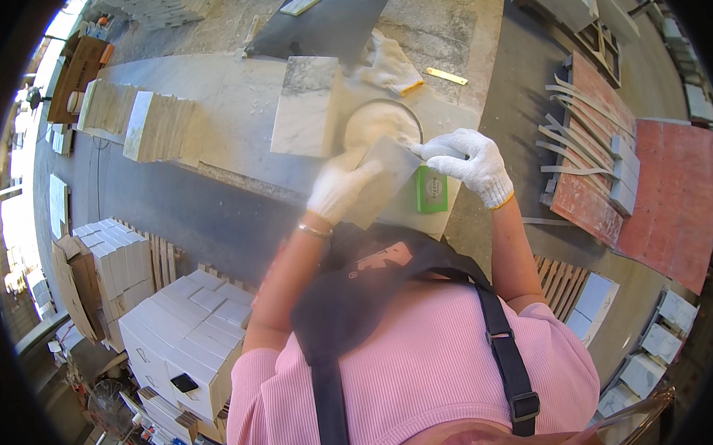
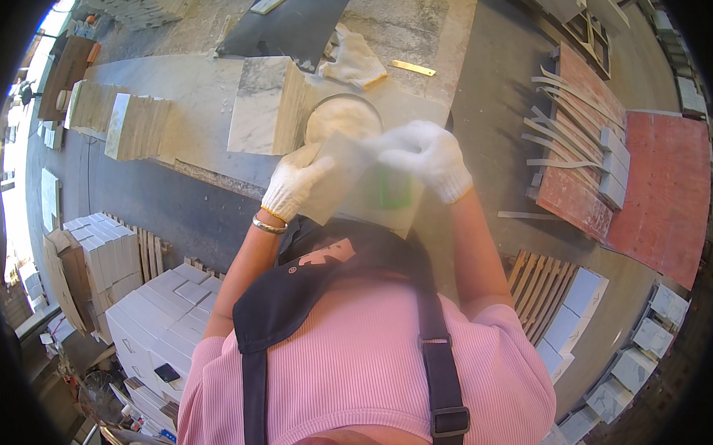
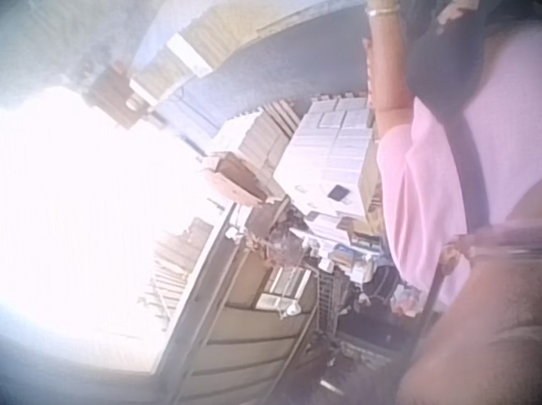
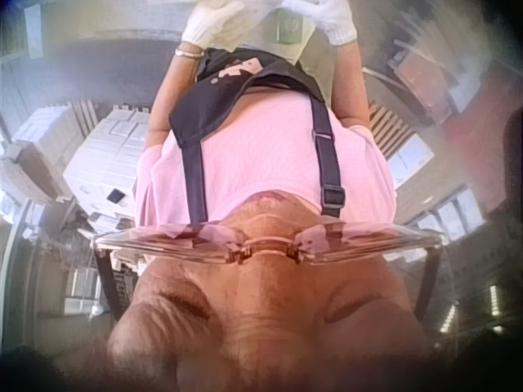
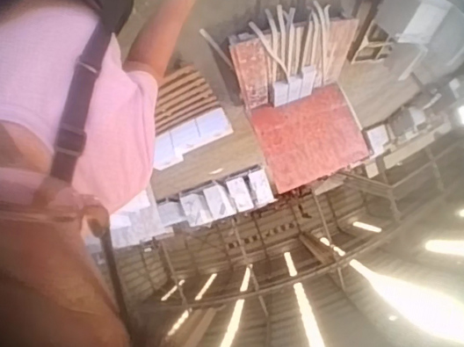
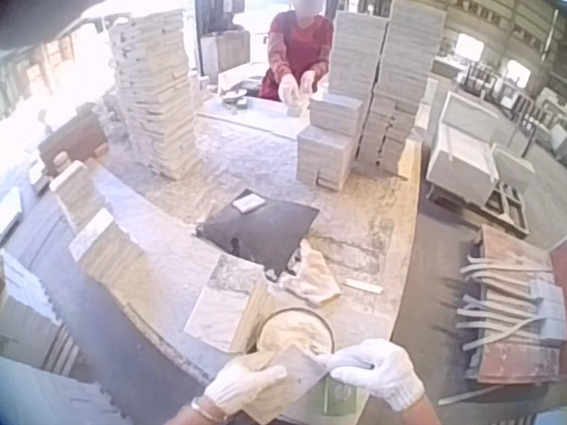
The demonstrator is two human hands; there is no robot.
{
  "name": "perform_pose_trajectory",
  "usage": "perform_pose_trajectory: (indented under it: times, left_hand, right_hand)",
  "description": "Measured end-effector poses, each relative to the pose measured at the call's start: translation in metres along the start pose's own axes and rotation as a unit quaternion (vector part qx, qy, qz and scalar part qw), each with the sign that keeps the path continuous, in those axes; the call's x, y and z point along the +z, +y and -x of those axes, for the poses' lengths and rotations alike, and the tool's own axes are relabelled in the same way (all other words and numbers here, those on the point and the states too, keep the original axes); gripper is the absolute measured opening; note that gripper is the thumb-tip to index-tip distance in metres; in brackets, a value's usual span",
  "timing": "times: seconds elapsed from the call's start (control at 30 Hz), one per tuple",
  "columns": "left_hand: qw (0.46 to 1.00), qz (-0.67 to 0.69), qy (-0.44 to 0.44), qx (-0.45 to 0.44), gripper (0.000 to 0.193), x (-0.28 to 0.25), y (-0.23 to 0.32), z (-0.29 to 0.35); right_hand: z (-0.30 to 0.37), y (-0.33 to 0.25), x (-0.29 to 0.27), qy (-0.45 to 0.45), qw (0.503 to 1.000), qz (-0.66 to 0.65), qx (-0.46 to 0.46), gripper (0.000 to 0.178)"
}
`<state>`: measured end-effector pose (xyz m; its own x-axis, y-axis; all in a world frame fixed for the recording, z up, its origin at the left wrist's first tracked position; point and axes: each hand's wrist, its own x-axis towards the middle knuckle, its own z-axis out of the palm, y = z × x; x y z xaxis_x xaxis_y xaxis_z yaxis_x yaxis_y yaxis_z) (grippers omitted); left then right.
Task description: The person repeatedly rubs the edges of rectangular stone tiles with a small abrasive block to smooth them. They then use a metal scraper to remove excess material from the tile edges. The person handles multiple tiles one at a time and places them on a workbench.
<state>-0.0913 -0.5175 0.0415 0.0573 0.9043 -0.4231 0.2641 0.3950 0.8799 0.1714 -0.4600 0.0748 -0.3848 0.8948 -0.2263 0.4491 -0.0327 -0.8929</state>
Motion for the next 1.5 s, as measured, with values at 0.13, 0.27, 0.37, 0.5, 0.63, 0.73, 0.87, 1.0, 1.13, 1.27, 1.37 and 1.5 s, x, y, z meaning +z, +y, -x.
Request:
perform_pose_trajectory:
  times: [0.13, 0.27, 0.37, 0.5, 0.63, 0.73, 0.87, 1.0, 1.13, 1.27, 1.37, 1.5]
  left_hand:
    - [1.0, 0.01, -0.003, 0.002, 0.043, 0.0, -0.001, 0.0]
    - [1.0, 0.006, -0.003, 0.012, 0.043, 0.0, -0.004, -0.002]
    - [1.0, -0.009, 0.004, 0.01, 0.042, -0.001, -0.007, -0.003]
    - [0.999, -0.018, -0.01, -0.029, 0.054, -0.005, -0.011, -0.007]
    - [0.998, -0.057, -0.003, -0.017, 0.058, -0.007, -0.018, -0.011]
    - [0.996, -0.086, -0.005, -0.027, 0.061, -0.007, -0.022, -0.013]
    - [0.992, -0.122, 0.034, -0.001, 0.047, -0.004, -0.024, -0.012]
    - [0.986, -0.165, 0.004, -0.029, 0.058, -0.007, -0.022, -0.011]
    - [0.985, -0.167, 0.05, 0.01, 0.042, -0.006, -0.02, -0.008]
    - [0.982, -0.183, 0.045, 0.001, 0.047, -0.005, -0.014, -0.007]
    - [0.978, -0.205, 0.043, -0.018, 0.05, -0.006, -0.009, -0.007]
    - [0.961, -0.264, 0.053, 0.07, 0.052, -0.009, -0.009, -0.001]
  right_hand:
    - [0.001, -0.001, 0.0, -0.001, 1.0, -0.026, 0.009, 0.03]
    - [0.001, 0.008, 0.002, 0.038, 0.99, -0.126, 0.056, 0.036]
    - [-0.006, 0.028, 0.002, 0.099, 0.98, -0.166, 0.037, 0.039]
    - [-0.019, 0.067, -0.002, 0.145, 0.978, -0.15, 0.02, 0.04]
    - [-0.03, 0.098, 0.005, 0.188, 0.969, -0.161, 0.008, 0.037]
    - [-0.035, 0.111, 0.013, 0.192, 0.968, -0.143, 0.071, 0.036]
    - [-0.037, 0.119, 0.02, 0.192, 0.972, -0.09, 0.106, 0.034]
    - [-0.026, 0.117, 0.013, 0.233, 0.964, 0.068, 0.107, 0.03]
    - [-0.004, 0.099, 0.011, 0.305, 0.951, 0.015, 0.055, 0.025]
    - [0.009, 0.072, 0.028, 0.183, 0.982, 0.041, 0.035, 0.028]
    - [0.002, 0.056, 0.04, 0.11, 0.978, 0.17, 0.06, 0.029]
    - [-0.011, 0.049, 0.047, 0.082, 0.975, 0.206, 0.023, 0.027]
